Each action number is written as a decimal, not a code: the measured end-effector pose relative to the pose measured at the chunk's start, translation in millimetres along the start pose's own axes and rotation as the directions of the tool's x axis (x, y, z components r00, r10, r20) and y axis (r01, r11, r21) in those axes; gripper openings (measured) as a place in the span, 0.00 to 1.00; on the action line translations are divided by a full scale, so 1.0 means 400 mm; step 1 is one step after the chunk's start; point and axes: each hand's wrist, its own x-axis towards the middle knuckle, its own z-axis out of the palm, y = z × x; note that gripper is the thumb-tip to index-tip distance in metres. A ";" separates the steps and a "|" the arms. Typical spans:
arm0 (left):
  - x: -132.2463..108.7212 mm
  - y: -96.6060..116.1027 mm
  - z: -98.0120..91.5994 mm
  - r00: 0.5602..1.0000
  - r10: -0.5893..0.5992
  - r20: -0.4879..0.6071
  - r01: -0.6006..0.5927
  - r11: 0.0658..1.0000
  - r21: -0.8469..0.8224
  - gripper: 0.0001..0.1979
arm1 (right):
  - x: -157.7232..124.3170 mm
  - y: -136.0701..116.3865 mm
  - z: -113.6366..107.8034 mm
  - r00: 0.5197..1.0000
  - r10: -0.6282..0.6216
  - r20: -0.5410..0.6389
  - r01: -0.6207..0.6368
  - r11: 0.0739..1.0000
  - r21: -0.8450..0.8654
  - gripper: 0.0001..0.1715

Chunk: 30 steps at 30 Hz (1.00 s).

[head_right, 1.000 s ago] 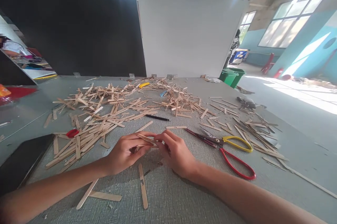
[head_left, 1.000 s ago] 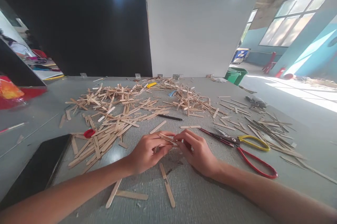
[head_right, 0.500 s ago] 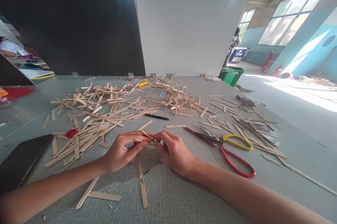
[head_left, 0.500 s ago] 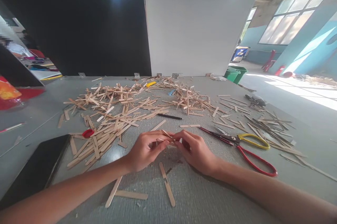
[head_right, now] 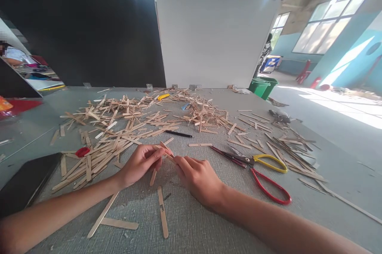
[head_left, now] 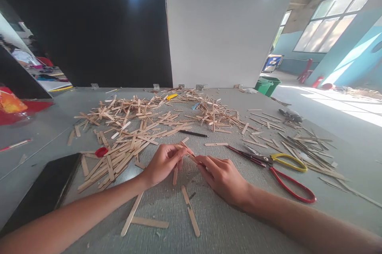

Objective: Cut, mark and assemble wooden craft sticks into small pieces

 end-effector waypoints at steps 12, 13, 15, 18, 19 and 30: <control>-0.003 0.001 0.000 1.000 0.003 0.013 -0.004 0.999 0.048 0.25 | -0.006 -0.001 0.001 0.999 -0.023 0.039 0.024 1.000 -0.015 0.14; -0.003 0.000 0.000 1.000 0.003 0.009 -0.004 0.999 0.051 0.25 | -0.006 -0.001 0.003 0.999 -0.022 0.038 0.022 1.000 -0.017 0.13; -0.004 -0.002 0.001 1.000 0.009 -0.002 -0.009 0.998 0.060 0.25 | -0.006 0.000 0.004 0.999 -0.016 0.028 0.016 1.000 -0.008 0.14; -0.004 -0.005 0.003 0.999 0.033 -0.043 -0.029 0.996 0.081 0.22 | -0.003 0.000 0.004 0.998 0.056 -0.015 -0.055 0.998 0.038 0.14; -0.004 -0.007 0.004 0.997 0.044 -0.063 -0.039 0.995 0.091 0.20 | -0.001 0.001 0.003 0.993 0.112 -0.031 -0.110 0.992 0.062 0.14; -0.014 -0.027 0.023 0.970 0.191 -0.148 -0.159 0.965 0.208 0.06 | 0.007 0.006 -0.002 0.919 0.382 -0.095 -0.349 0.903 0.250 0.13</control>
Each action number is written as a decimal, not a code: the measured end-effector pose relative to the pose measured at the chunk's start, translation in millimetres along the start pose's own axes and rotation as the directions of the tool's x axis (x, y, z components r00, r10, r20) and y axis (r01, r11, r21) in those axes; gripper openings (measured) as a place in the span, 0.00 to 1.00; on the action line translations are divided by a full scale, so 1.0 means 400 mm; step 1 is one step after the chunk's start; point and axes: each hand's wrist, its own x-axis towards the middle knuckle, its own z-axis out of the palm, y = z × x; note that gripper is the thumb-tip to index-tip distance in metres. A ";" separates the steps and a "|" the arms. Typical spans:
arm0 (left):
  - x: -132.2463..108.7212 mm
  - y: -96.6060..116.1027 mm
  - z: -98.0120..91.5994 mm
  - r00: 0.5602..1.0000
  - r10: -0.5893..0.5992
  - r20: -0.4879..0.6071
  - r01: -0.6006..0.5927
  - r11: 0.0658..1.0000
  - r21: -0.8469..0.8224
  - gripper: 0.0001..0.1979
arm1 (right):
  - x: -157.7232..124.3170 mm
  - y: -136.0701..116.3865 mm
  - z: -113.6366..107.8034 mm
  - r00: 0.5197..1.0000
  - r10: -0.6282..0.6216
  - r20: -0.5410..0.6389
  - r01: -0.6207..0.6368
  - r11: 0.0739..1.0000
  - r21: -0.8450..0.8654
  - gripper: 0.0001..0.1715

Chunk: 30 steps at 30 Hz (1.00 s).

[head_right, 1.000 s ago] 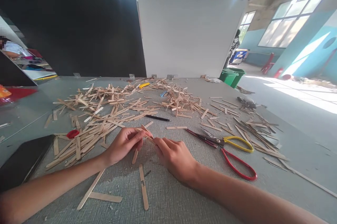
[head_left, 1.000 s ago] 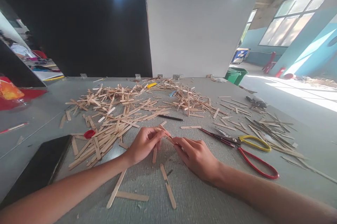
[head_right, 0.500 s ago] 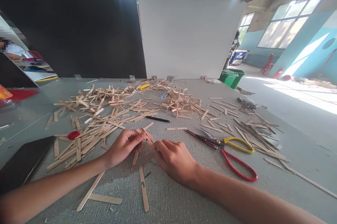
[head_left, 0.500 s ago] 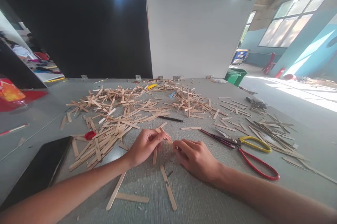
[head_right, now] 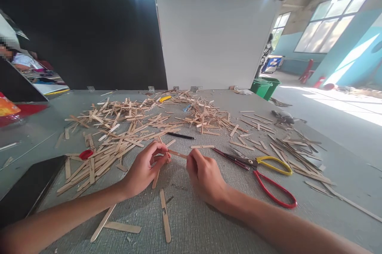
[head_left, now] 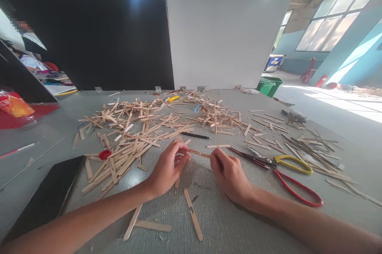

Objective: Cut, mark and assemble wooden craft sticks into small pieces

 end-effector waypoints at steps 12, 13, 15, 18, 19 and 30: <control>-0.015 -0.026 0.016 0.998 0.051 -0.024 -0.052 0.999 -0.015 0.26 | -0.010 -0.003 0.003 0.997 -0.053 -0.055 0.053 0.998 -0.016 0.13; -0.016 -0.027 0.016 0.998 0.051 -0.019 -0.051 0.999 0.004 0.25 | -0.011 -0.001 0.004 0.997 -0.054 -0.062 0.053 0.998 -0.022 0.13; -0.017 -0.025 0.015 0.999 0.051 -0.007 -0.051 0.998 0.048 0.21 | -0.012 0.002 0.005 0.995 -0.061 -0.078 0.059 0.998 -0.035 0.13; -0.019 -0.017 0.012 0.999 0.051 -0.006 -0.050 0.996 0.070 0.16 | -0.015 0.006 0.005 0.991 -0.087 -0.098 0.082 0.995 -0.054 0.13; -0.019 -0.015 0.011 0.999 0.051 -0.008 -0.050 0.996 0.073 0.16 | -0.016 0.006 0.005 0.990 -0.101 -0.102 0.094 0.993 -0.066 0.13; -0.020 -0.027 0.014 0.989 0.140 -0.047 -0.136 0.987 0.083 0.18 | -0.017 0.002 0.001 0.988 -0.146 -0.057 0.141 0.987 -0.081 0.13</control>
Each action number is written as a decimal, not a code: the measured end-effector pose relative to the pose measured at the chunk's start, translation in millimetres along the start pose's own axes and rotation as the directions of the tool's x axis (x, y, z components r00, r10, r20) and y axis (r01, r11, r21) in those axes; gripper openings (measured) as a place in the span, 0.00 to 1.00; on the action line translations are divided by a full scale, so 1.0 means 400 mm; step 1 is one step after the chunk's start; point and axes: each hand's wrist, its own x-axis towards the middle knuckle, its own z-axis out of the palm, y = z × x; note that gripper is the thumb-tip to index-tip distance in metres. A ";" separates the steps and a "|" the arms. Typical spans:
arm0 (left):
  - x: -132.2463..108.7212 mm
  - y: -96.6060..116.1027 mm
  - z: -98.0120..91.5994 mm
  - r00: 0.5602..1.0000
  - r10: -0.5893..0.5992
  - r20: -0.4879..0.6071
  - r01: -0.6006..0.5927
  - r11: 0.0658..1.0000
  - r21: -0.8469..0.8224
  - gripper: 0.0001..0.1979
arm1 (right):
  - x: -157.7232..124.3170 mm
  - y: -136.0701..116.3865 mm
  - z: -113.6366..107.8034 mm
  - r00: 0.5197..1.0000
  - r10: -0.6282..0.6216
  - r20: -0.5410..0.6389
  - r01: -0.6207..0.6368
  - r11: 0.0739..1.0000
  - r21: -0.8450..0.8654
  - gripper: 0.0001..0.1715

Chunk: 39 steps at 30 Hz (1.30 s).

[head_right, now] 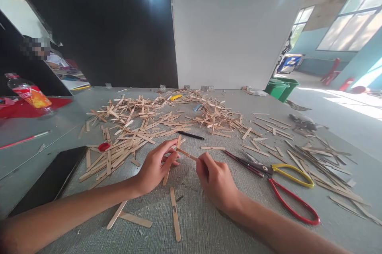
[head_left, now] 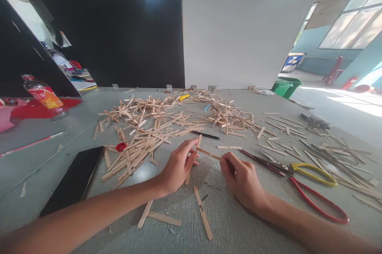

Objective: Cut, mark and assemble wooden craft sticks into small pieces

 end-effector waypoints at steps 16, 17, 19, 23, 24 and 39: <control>-0.021 -0.018 -0.002 0.998 0.052 0.024 -0.055 0.984 0.167 0.25 | -0.010 0.001 0.006 0.977 -0.162 0.138 0.173 0.982 -0.072 0.19; -0.021 -0.014 -0.004 0.998 0.053 0.027 -0.057 0.983 0.173 0.25 | -0.011 0.001 0.006 0.975 -0.168 0.145 0.180 0.981 -0.072 0.19; -0.020 -0.008 -0.006 0.998 0.051 0.031 -0.056 0.982 0.179 0.25 | -0.014 0.002 0.006 0.978 -0.148 0.150 0.161 0.984 -0.080 0.19; -0.016 -0.002 -0.008 0.999 0.041 0.017 -0.044 0.984 0.172 0.23 | -0.012 0.006 0.006 0.985 -0.079 0.156 0.089 0.994 -0.058 0.17; -0.014 -0.002 -0.007 0.999 0.036 0.009 -0.037 0.986 0.166 0.23 | -0.008 0.007 0.006 0.986 -0.048 0.160 0.053 0.998 -0.033 0.17; 0.014 0.015 -0.010 0.995 -0.102 0.004 0.102 0.990 -0.099 0.19 | 0.036 0.009 -0.003 0.934 0.279 0.224 -0.341 0.886 0.315 0.13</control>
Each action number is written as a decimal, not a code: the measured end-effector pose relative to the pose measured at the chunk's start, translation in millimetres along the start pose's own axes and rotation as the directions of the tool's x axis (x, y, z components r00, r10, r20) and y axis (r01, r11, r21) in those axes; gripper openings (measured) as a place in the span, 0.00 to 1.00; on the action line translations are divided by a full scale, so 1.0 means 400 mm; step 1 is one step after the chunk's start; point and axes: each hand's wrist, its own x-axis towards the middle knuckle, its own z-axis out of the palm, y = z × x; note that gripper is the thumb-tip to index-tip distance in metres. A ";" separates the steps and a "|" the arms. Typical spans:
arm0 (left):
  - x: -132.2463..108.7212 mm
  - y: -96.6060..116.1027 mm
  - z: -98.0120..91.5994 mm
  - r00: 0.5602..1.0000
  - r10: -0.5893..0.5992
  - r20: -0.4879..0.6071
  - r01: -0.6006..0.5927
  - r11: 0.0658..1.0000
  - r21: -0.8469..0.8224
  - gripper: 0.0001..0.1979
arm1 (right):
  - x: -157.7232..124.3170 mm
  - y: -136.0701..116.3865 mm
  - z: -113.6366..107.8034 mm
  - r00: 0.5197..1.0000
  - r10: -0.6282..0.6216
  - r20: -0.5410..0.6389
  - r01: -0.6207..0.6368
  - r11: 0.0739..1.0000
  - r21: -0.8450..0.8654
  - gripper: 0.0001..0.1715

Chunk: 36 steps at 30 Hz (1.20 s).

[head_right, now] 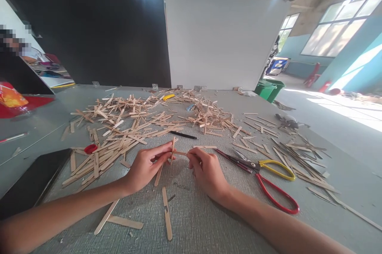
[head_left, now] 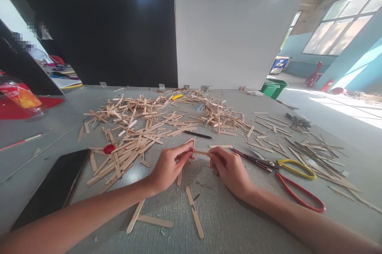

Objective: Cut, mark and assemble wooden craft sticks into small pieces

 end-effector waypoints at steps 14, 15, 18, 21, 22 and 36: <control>-0.005 0.001 0.003 0.992 -0.109 0.056 0.119 0.969 -0.218 0.19 | -0.007 0.004 -0.008 0.999 0.012 0.035 -0.016 0.992 0.129 0.16; -0.005 0.000 0.003 0.992 -0.115 0.056 0.124 0.967 -0.224 0.19 | -0.009 0.005 -0.008 0.999 0.008 0.034 -0.012 0.993 0.116 0.16; -0.009 0.000 0.006 0.990 -0.130 0.062 0.141 0.961 -0.238 0.20 | -0.018 0.006 -0.009 0.999 0.001 0.045 -0.004 0.997 0.076 0.15; -0.016 0.002 0.010 0.986 -0.136 0.094 0.155 0.959 -0.239 0.21 | -0.022 0.001 -0.010 0.995 -0.043 0.085 0.041 0.999 0.025 0.16; -0.018 0.003 0.011 0.985 -0.137 0.106 0.159 0.959 -0.235 0.20 | -0.022 -0.001 -0.010 0.993 -0.065 0.096 0.065 0.998 0.010 0.16; -0.006 0.010 0.009 0.970 -0.183 0.157 0.214 0.954 -0.208 0.16 | -0.018 0.002 -0.013 0.984 -0.111 0.139 0.110 0.994 0.014 0.13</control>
